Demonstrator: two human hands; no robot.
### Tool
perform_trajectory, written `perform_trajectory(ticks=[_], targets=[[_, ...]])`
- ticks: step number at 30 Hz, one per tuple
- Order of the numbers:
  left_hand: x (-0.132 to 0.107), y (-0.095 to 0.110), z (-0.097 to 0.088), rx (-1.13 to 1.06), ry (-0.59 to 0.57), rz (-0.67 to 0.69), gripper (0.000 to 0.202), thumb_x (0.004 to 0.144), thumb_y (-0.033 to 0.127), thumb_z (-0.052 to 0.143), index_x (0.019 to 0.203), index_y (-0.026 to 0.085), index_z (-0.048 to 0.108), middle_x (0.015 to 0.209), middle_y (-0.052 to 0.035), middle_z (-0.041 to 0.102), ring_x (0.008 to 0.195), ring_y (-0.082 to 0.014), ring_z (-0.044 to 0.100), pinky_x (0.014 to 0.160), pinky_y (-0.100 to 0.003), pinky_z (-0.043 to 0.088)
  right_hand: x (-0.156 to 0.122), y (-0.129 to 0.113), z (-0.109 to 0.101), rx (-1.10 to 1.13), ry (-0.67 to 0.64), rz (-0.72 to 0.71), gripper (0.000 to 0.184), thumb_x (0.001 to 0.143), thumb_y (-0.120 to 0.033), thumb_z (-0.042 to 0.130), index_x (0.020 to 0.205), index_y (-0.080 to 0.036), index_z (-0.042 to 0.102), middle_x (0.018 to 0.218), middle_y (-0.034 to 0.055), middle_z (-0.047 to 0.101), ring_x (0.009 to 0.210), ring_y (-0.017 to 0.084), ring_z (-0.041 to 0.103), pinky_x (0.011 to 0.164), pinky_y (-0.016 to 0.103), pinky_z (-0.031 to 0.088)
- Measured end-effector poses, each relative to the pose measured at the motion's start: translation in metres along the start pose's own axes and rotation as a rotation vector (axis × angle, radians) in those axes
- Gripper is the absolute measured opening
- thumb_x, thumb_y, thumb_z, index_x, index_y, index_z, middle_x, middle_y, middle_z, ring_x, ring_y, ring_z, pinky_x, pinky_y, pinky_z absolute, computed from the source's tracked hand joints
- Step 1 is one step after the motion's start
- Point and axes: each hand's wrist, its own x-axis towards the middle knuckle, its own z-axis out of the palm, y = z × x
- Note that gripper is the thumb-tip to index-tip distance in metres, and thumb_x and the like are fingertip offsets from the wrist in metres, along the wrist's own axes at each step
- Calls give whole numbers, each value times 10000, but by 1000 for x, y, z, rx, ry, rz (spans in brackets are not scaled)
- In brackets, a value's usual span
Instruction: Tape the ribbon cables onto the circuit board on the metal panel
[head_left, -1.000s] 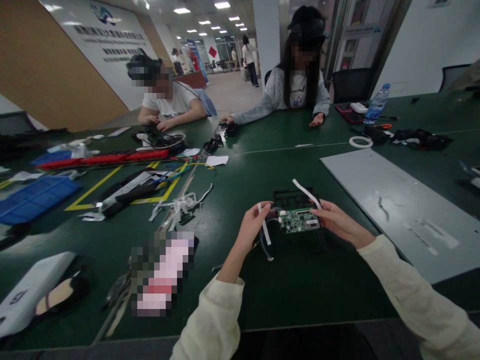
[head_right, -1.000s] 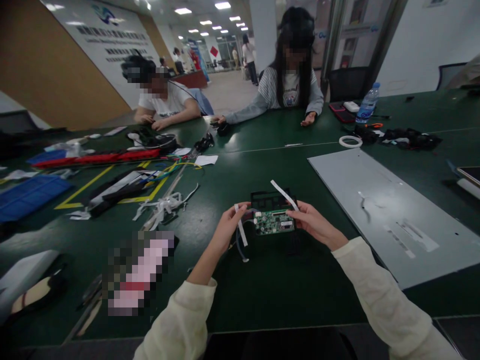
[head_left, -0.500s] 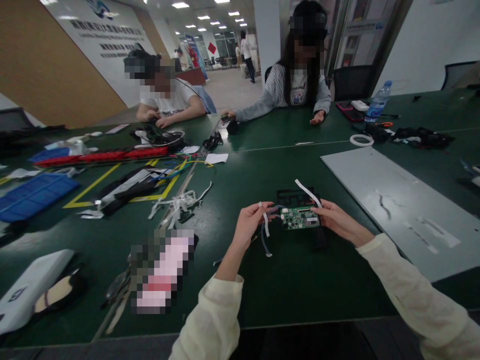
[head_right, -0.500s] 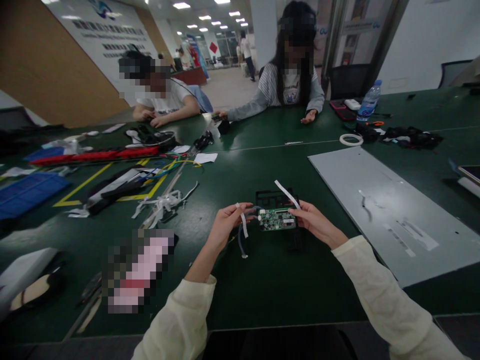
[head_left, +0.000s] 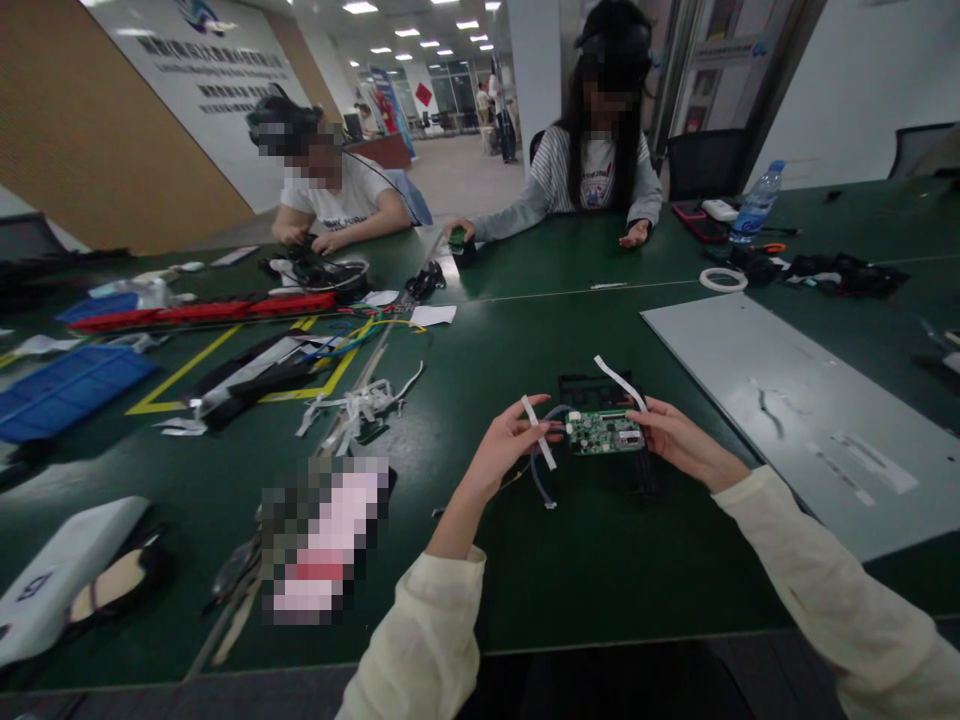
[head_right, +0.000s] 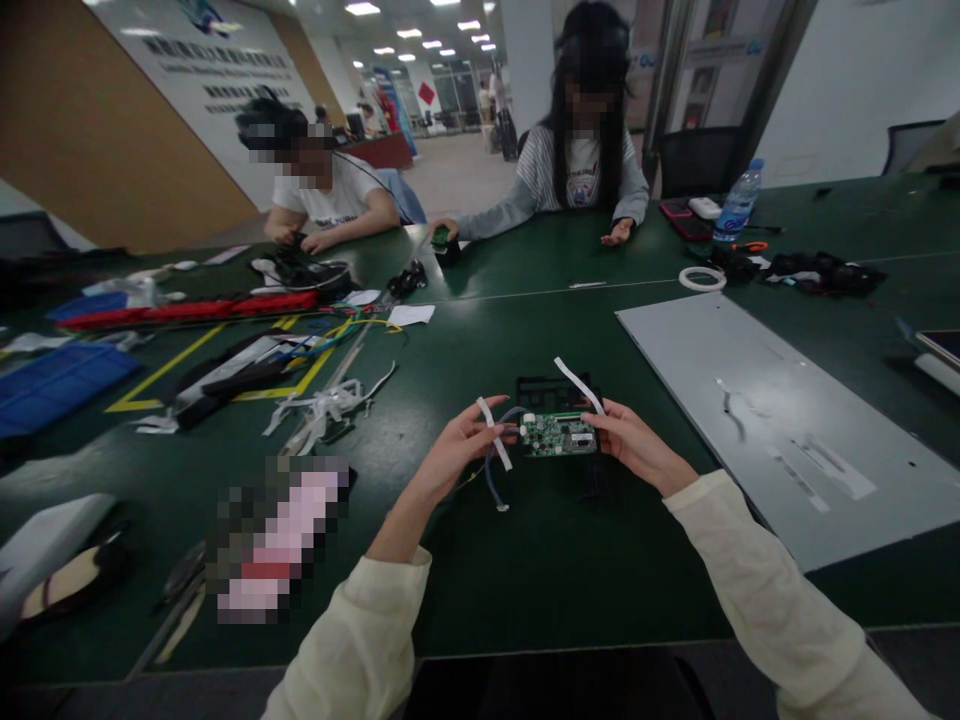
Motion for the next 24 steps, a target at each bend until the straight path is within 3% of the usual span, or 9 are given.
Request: perform_trajectory(ticks=[9,24], targets=[[-1,3,3,-89,24,36,570,900,262,526,1420,239,294,1176,-114,647,1057,-219,633,899,-407,504,0,0,-2,11,14,-11,286,757,-224,709,1030,-214,626,897,-3,687,771,114,652,692,232,531],[-3,4,1,-124,-27,21,715,859,207,590,1461,240,205,1063,-107,694,1057,-231,636,924,-413,482,1,2,-3,8,5,-5,314,730,-245,731,1025,-213,628,911,-3,688,807,122,653,702,243,522]])
